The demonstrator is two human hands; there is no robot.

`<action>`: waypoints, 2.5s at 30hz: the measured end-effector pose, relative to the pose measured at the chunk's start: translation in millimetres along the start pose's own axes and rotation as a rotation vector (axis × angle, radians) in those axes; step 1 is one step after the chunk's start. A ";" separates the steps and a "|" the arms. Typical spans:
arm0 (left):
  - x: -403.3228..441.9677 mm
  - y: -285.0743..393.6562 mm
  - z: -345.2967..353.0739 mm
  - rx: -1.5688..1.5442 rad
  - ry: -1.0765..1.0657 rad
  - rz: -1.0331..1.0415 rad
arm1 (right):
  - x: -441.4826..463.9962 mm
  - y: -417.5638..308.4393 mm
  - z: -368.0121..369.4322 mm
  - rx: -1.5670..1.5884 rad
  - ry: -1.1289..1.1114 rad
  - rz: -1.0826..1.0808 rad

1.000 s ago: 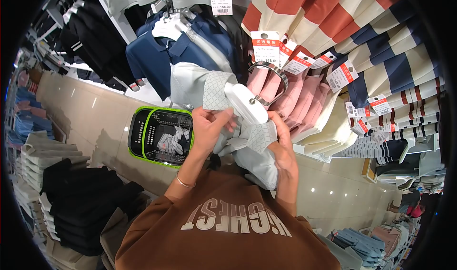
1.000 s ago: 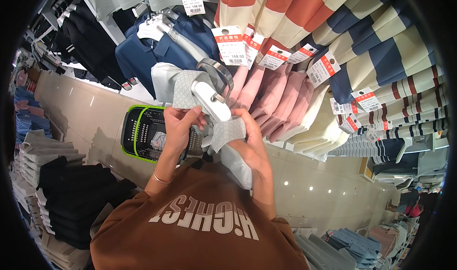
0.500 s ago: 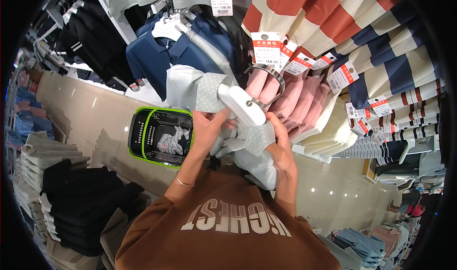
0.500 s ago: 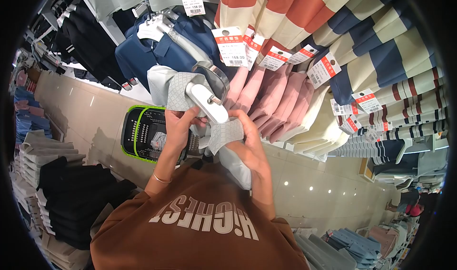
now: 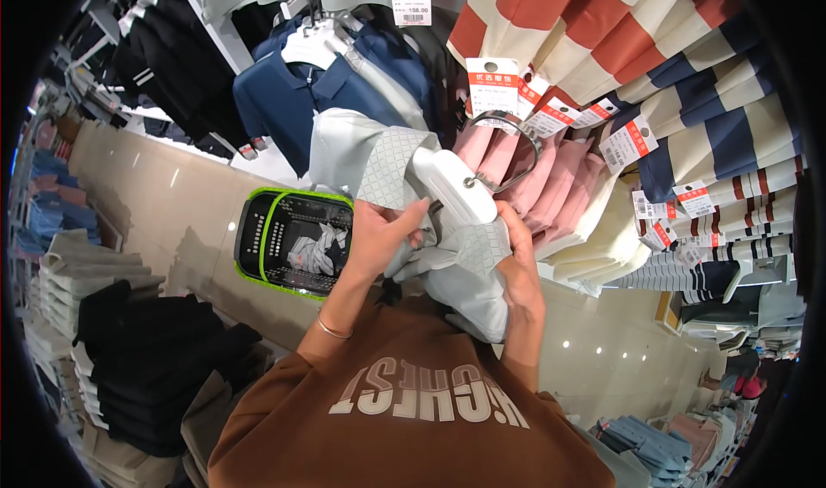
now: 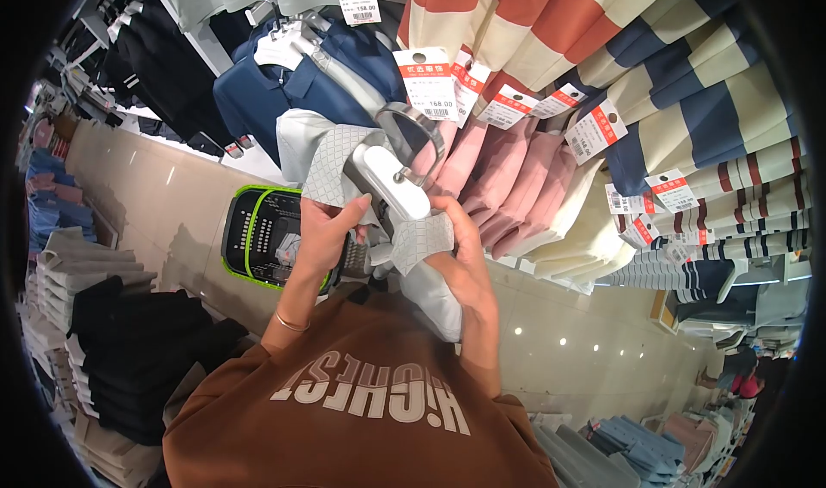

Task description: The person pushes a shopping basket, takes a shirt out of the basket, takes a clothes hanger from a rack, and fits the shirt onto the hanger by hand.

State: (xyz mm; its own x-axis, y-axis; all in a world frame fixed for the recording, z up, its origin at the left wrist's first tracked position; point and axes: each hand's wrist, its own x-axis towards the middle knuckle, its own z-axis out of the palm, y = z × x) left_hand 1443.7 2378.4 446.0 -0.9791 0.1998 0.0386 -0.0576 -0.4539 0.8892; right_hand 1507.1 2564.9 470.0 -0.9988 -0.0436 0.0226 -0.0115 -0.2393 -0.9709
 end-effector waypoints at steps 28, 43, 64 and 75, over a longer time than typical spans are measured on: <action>-5.5 5.1 0.2 0.118 0.000 -0.017 | -3.1 0.9 -9.5 0.026 0.028 -0.032; -22.3 52.9 -26.4 0.765 -0.424 0.227 | -1.4 -24.4 -14.7 -0.323 0.181 -0.091; 6.8 64.8 -34.4 1.315 -0.483 0.344 | 5.4 -41.3 -35.2 -0.504 -0.322 0.004; 9.1 46.0 -14.9 1.146 -0.502 0.427 | 19.3 -19.6 -13.5 -0.538 -0.188 -0.176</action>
State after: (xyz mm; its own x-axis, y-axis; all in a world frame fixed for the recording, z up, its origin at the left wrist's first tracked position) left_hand 1429.2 2346.4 480.4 -0.6866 0.6358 0.3527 0.6747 0.3765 0.6348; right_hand 1487.5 2581.9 486.3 -0.9547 -0.2305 0.1885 -0.2478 0.2641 -0.9321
